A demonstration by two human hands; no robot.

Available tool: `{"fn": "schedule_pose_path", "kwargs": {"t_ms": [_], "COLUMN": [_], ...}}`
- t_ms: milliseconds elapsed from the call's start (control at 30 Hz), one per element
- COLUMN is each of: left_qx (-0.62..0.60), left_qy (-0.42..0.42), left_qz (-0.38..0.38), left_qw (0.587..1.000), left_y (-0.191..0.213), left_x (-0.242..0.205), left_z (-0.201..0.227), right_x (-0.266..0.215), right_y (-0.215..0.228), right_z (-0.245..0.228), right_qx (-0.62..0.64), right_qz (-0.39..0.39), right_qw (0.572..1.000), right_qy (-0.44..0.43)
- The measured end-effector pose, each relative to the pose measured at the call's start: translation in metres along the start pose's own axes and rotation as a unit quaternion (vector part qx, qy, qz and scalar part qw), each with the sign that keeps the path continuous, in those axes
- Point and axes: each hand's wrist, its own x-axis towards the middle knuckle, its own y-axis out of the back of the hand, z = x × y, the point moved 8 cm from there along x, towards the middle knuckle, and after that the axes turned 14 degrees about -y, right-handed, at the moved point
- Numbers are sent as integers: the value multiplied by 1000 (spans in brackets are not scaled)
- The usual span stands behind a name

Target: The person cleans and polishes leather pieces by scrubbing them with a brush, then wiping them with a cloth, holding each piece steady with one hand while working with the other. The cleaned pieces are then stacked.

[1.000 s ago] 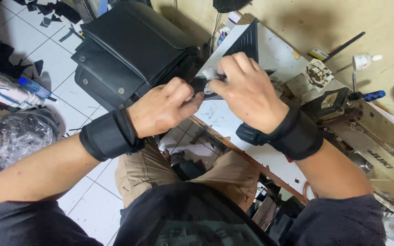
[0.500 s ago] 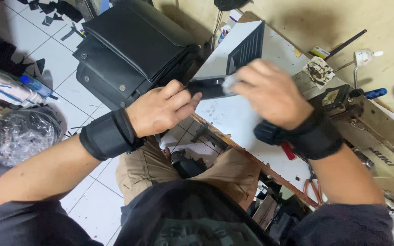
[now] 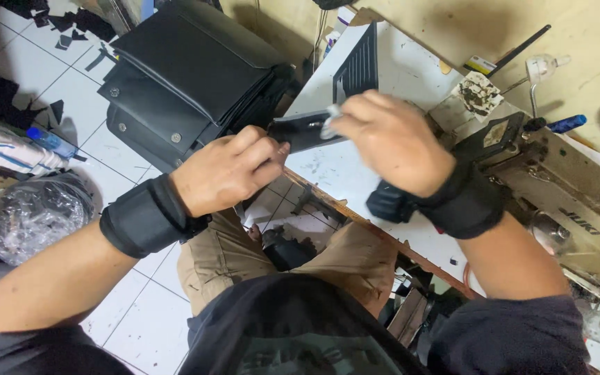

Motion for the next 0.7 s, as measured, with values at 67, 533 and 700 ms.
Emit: {"fn": "schedule_pose_path", "kwargs": {"t_ms": [67,533,700], "left_qx": [-18,-24,-26], "left_qy": [6,20,17], "left_qz": [5,-6,-19], "left_qw": [1000,1000,999], "left_y": [4,9,8], "left_x": [7,28,26], "left_z": [-2,-6,-8], "right_x": [-2,-26,-41], "right_y": [3,35,45], "right_z": [5,34,60], "right_qx": [-5,6,-103], "right_qz": [-8,15,20], "right_qw": [1000,999,988], "right_qy": [-13,-35,-110]}}
